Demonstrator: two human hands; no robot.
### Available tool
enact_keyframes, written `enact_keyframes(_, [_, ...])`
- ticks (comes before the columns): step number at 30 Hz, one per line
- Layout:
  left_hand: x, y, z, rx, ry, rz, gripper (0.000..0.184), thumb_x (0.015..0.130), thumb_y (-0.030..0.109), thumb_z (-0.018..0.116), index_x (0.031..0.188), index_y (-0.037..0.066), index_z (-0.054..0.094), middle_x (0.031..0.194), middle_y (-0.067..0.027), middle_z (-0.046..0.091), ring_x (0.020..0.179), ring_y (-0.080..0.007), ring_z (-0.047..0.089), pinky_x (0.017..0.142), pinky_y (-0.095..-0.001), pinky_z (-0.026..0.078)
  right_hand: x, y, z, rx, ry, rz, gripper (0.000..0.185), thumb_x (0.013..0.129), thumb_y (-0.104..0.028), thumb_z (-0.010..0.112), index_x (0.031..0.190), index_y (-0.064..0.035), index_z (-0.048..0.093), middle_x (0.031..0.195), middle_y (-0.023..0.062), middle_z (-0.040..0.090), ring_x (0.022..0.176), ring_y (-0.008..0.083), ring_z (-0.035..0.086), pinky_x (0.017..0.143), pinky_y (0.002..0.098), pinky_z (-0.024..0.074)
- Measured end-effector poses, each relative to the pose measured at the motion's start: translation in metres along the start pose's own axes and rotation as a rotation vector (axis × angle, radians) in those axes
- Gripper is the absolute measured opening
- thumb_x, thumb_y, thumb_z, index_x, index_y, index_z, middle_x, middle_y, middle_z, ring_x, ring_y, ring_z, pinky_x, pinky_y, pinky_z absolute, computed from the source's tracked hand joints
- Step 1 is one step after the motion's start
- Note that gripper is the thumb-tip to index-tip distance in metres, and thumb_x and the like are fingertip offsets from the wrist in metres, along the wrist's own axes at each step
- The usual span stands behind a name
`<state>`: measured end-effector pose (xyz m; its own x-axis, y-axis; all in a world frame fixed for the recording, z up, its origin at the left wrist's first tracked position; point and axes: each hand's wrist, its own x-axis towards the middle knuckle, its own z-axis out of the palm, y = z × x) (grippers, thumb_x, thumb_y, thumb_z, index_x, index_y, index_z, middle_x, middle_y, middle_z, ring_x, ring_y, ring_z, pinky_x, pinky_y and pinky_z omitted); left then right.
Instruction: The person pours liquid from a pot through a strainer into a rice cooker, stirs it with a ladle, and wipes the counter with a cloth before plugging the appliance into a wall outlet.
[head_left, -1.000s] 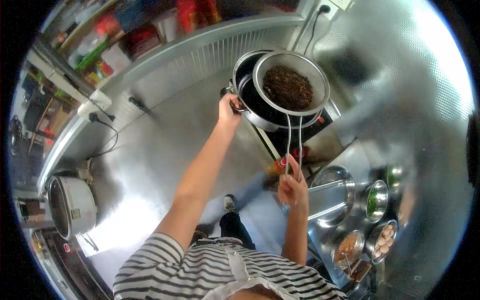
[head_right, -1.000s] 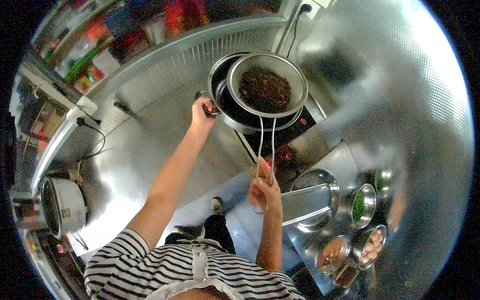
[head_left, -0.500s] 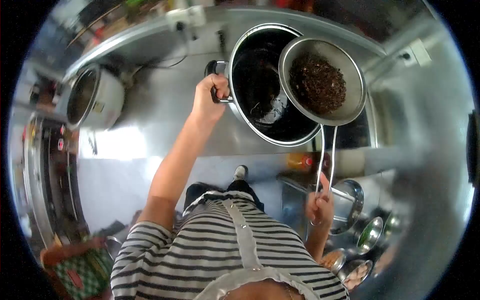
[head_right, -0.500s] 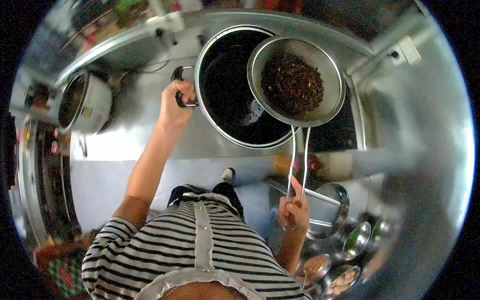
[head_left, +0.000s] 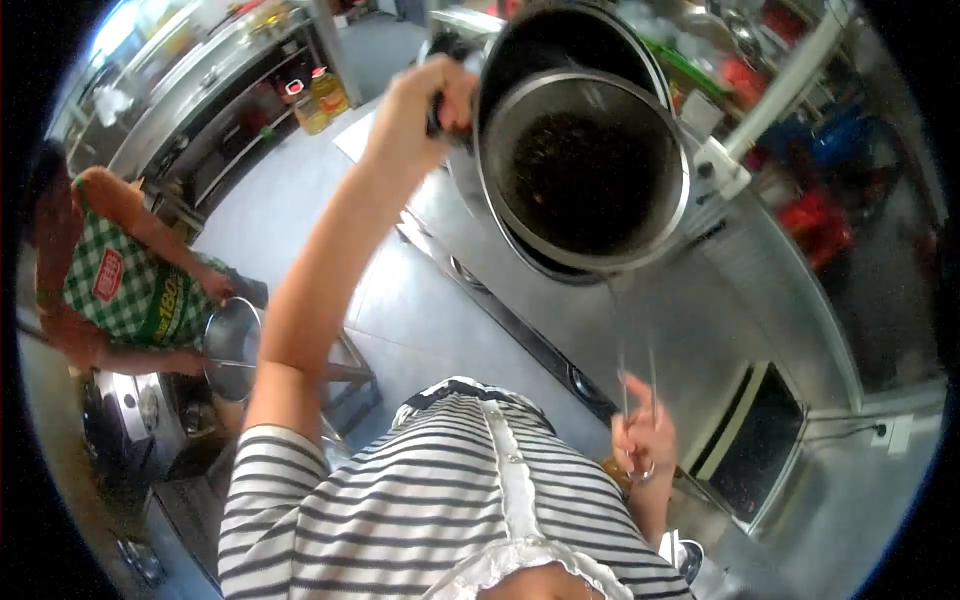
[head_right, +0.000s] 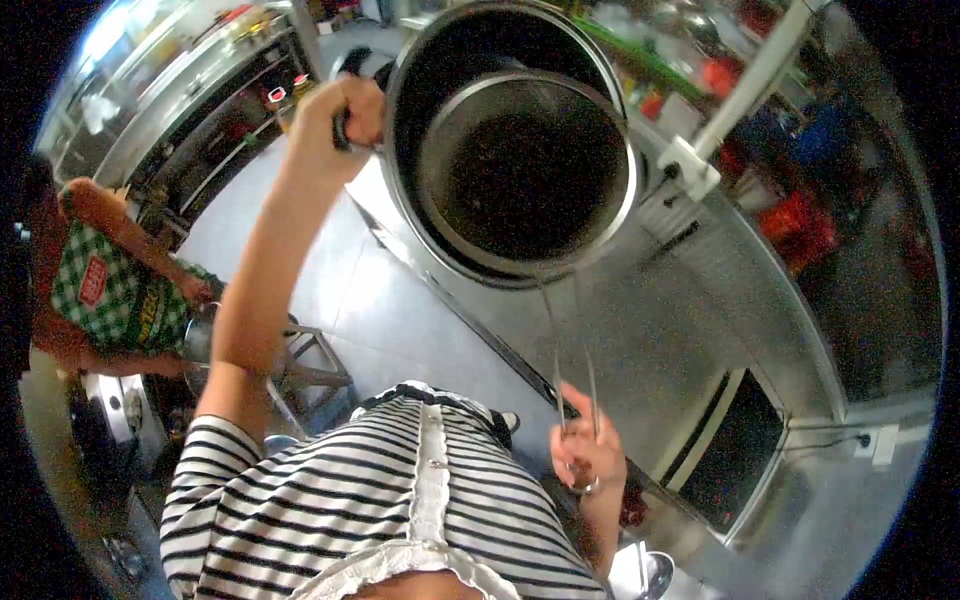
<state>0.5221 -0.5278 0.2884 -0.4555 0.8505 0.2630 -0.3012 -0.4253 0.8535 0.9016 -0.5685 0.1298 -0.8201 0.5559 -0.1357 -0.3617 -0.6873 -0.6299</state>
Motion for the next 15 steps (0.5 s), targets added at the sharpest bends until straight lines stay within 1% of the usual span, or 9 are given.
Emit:
enact_keyframes(1, [0.015,0.015,-0.016,0.058,0.021,-0.02,0.015,0.071,0.012,0.051,0.057,0.008,0.045,0.053,-0.002,0.038,0.052,-0.0121,0.035,0.051,-0.0243,0.028,0.024,-0.002,0.005,0.009,-0.08,0.027,0.064,0.074,-0.002,0.052,0.133,-0.0089,0.027,0.054,0.0087,0.041,0.034,0.0154,0.042,0.031,0.0244,0.0336])
enact_keyframes(3, [0.051,0.053,-0.053,0.278,0.045,-0.048,0.014,0.069,0.017,0.054,0.059,0.007,0.052,0.054,-0.0024,0.041,0.058,-0.0125,0.039,0.061,-0.0245,0.031,0.084,-0.006,0.029,-0.019,-0.068,0.043,0.064,0.074,-0.005,0.054,0.132,-0.0069,0.027,0.054,0.0079,0.04,0.032,0.0137,0.038,0.029,0.0228,0.031])
enact_keyframes(4, [0.07,0.058,-0.066,0.306,0.061,-0.004,0.019,0.069,0.023,0.057,0.066,0.005,0.058,0.057,-0.0021,0.044,0.055,-0.0118,0.039,0.058,-0.0265,0.035,0.104,-0.009,0.038,-0.025,-0.051,0.05,0.065,0.074,-0.006,0.056,0.132,-0.0059,0.027,0.054,0.0075,0.04,0.031,0.0129,0.036,0.028,0.0221,0.0298])
enact_keyframes(6, [0.107,0.079,-0.088,0.25,0.163,0.018,0.023,0.074,0.016,0.057,0.056,0.011,0.044,0.05,0.0025,0.037,0.047,-0.0098,0.035,0.05,-0.023,0.028,0.153,-0.018,0.067,-0.127,-0.064,0.077,0.063,0.074,-0.008,0.056,0.131,-0.0068,0.029,0.054,0.0056,0.039,0.032,0.0114,0.035,0.028,0.0223,0.0286])
enact_keyframes(7, [0.122,0.084,-0.094,0.349,0.161,0.029,0.024,0.073,0.017,0.059,0.055,0.011,0.044,0.049,0.0031,0.038,0.048,-0.0088,0.036,0.05,-0.0233,0.028,0.179,-0.023,0.076,-0.175,-0.069,0.09,0.062,0.075,-0.009,0.055,0.131,-0.0073,0.03,0.054,0.0047,0.038,0.033,0.0106,0.035,0.028,0.0224,0.028])
enact_keyframes(8, [0.143,0.089,-0.109,0.502,0.063,0.134,0.022,0.073,0.019,0.06,0.056,0.011,0.047,0.05,0.0026,0.04,0.049,-0.0089,0.039,0.05,-0.0238,0.029,0.205,-0.028,0.08,-0.185,-0.103,0.099,0.061,0.075,-0.009,0.055,0.13,-0.0077,0.031,0.054,0.0039,0.037,0.034,0.0102,0.034,0.028,0.0226,0.0269])
enact_keyframes(10, [0.183,0.094,-0.128,0.428,0.108,0.088,0.014,0.071,0.018,0.058,0.061,0.008,0.054,0.047,-0.0021,0.045,0.04,-0.0102,0.041,0.039,-0.0246,0.034,0.257,-0.034,0.085,-0.21,-0.173,0.131,0.06,0.074,-0.009,0.055,0.13,-0.0085,0.032,0.054,0.0024,0.036,0.035,0.0093,0.033,0.029,0.0229,0.0249])
enact_keyframes(13, [0.232,0.097,-0.149,0.585,0.184,0.021,0.015,0.071,0.018,0.059,0.061,0.009,0.053,0.046,-0.0015,0.044,0.042,-0.0092,0.043,0.043,-0.0239,0.034,0.326,-0.052,0.082,-0.177,-0.31,0.124,0.055,0.077,-0.005,0.049,0.129,-0.0082,0.033,0.054,0.004,0.039,0.035,0.0146,0.04,0.03,0.027,0.0313])
enact_keyframes(15, [0.276,0.094,-0.177,0.714,0.05,0.071,0.018,0.072,0.021,0.061,0.061,0.009,0.053,0.05,0.0008,0.044,0.048,-0.0088,0.042,0.047,-0.0244,0.031,0.36,-0.067,0.086,-0.185,-0.347,0.122,0.055,0.077,-0.004,0.048,0.129,-0.0078,0.033,0.055,0.0045,0.04,0.035,0.0151,0.041,0.03,0.0272,0.0317])
